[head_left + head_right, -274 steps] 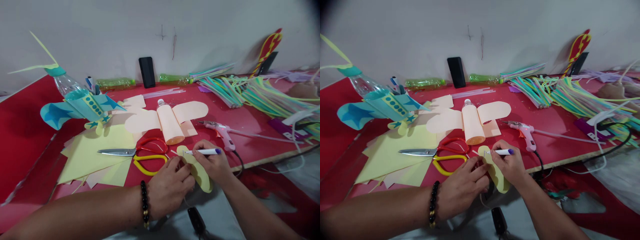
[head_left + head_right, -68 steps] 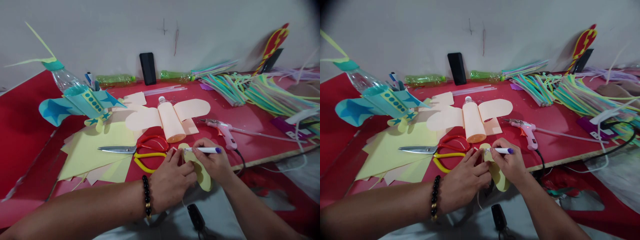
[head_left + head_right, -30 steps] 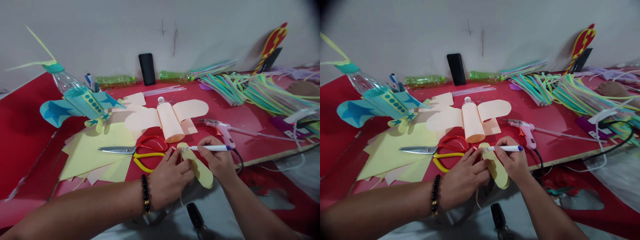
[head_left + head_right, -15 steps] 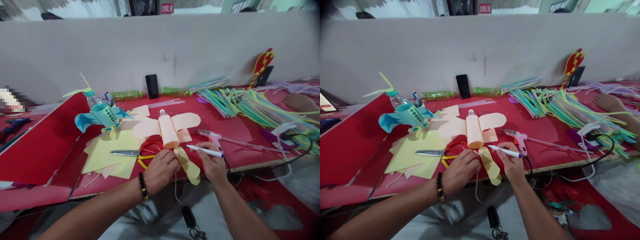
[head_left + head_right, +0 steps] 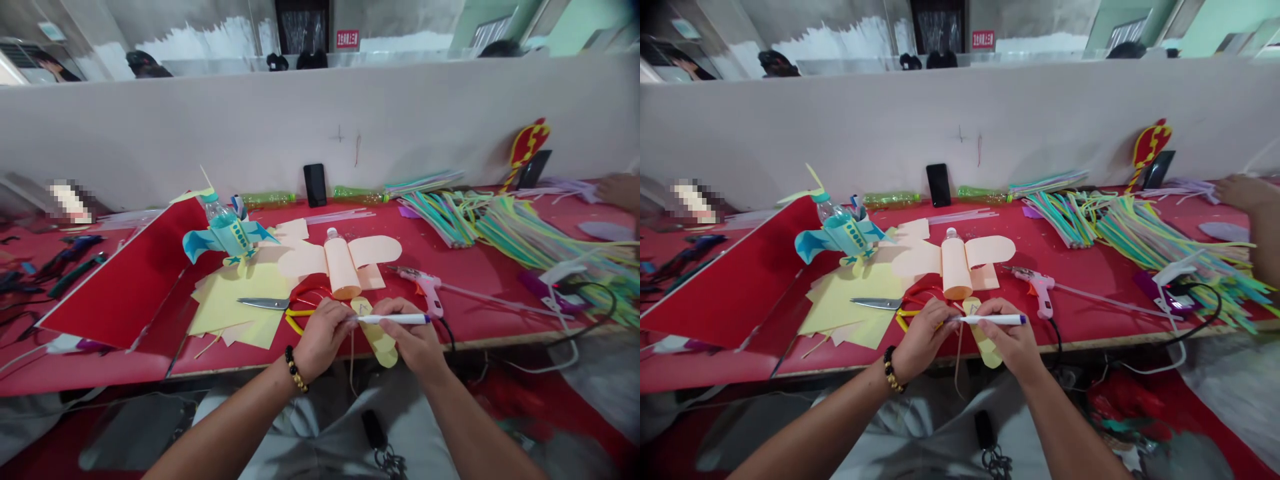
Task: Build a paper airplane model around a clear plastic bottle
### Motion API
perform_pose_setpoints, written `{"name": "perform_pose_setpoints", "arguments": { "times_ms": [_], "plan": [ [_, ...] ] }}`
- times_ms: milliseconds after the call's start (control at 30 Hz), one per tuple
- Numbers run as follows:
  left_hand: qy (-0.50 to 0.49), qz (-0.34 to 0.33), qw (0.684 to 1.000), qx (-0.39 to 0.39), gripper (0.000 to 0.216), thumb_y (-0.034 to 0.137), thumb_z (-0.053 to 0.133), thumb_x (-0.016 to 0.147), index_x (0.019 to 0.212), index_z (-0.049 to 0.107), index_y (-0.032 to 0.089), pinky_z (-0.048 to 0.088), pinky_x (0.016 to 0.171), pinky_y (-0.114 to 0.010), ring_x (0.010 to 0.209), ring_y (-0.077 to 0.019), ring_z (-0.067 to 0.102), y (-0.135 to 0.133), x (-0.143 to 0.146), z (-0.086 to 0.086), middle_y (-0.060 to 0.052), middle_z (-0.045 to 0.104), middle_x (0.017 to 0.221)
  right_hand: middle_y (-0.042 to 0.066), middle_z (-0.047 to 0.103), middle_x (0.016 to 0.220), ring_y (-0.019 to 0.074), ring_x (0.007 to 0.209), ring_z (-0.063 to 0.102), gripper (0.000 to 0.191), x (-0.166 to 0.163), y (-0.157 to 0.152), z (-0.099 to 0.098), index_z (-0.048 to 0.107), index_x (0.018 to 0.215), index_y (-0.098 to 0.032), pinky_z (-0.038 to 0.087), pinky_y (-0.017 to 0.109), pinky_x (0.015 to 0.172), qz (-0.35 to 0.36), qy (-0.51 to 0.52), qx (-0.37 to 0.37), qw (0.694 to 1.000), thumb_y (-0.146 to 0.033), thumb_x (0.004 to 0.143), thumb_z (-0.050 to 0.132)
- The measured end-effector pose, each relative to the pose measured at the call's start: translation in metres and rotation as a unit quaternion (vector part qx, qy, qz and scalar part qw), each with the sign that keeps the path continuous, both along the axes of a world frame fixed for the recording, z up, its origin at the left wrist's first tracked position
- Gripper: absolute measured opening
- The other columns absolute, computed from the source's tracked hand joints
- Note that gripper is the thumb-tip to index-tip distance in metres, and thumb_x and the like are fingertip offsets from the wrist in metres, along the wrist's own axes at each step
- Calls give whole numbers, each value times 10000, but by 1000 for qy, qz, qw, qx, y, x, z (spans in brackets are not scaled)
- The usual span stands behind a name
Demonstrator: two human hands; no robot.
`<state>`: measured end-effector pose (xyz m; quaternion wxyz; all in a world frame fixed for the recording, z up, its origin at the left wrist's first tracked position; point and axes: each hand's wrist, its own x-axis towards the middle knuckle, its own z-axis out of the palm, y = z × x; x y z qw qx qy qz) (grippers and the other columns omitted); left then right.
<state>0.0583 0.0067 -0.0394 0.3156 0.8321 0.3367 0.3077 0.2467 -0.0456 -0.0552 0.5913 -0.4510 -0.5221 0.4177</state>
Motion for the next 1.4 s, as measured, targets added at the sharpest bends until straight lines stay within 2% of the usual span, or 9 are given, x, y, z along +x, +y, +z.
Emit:
{"name": "perform_pose_setpoints", "arguments": {
  "times_ms": [200, 333, 500, 700, 867, 1067, 1200, 1300, 1400],
  "plan": [
    [-22, -8, 999, 28, 177, 281, 504, 908, 885, 639, 169, 402, 722, -292, 771, -168, 504, -12, -2, 24, -45, 637, 804, 31, 623, 832, 181, 799, 579, 15, -5, -4, 24, 650, 831, -214, 436, 317, 726, 29, 0, 22, 999, -220, 821, 641],
    [-44, 3, 996, 74, 182, 255, 497, 909, 888, 646, 154, 405, 688, -294, 762, -171, 495, -14, -3, 36, -60, 630, 790, 36, 641, 843, 192, 817, 594, 37, -12, -4, 35, 672, 823, -218, 453, 331, 741, 11, 51, 21, 998, -209, 788, 677],
    [-52, 17, 991, 124, 179, 227, 489, 909, 877, 649, 154, 421, 688, -298, 735, -163, 483, -8, 0, 41, -58, 627, 775, 9, 632, 743, 144, 689, 577, 60, -24, 2, 40, 678, 765, -208, 456, 287, 665, -32, 138, -21, 990, -234, 742, 727],
    [-29, 17, 984, 175, 209, 246, 474, 919, 869, 650, 147, 429, 706, -306, 744, -167, 486, 6, 6, 45, -60, 625, 754, -6, 638, 667, 130, 658, 590, 85, -29, 15, 47, 666, 730, -197, 472, 279, 692, -42, 203, -27, 978, -233, 725, 742],
    [-27, 16, 978, 208, 225, 277, 477, 924, 919, 659, 146, 427, 718, -312, 725, -158, 491, 18, 6, 48, -50, 625, 742, -34, 610, 615, 108, 598, 578, 140, -32, 28, 48, 640, 686, -191, 475, 251, 650, -73, 251, -46, 964, -239, 686, 771],
    [14, 41, 982, 183, 226, 281, 466, 927, 963, 658, 168, 425, 736, -322, 762, -172, 510, 25, -2, 52, -52, 643, 788, -14, 611, 592, 124, 594, 571, 173, -45, 40, 53, 617, 648, -177, 480, 271, 641, -66, 209, -51, 974, -268, 719, 746],
    [-20, 53, 993, 103, 173, 252, 499, 911, 921, 658, 185, 435, 744, -296, 782, -162, 551, 27, -12, 53, -39, 682, 835, -16, 620, 588, 132, 584, 583, 163, -53, 50, 62, 630, 695, -182, 489, 280, 636, -36, 168, -55, 984, -292, 714, 748],
    [-40, 65, 996, 46, 175, 264, 500, 908, 910, 660, 192, 447, 744, -281, 803, -162, 585, 32, -22, 50, -42, 687, 860, -4, 640, 586, 143, 576, 595, 174, -55, 62, 67, 645, 707, -186, 493, 288, 628, 6, 94, -62, 994, -332, 717, 740],
    [-70, 88, 993, 35, 206, 293, 485, 915, 948, 660, 188, 456, 734, -271, 799, -161, 600, 43, -30, 47, -50, 681, 866, -3, 634, 569, 141, 547, 572, 200, -58, 81, 71, 643, 694, -187, 473, 283, 587, 23, 25, -44, 998, -364, 717, 732]
  ]
}}
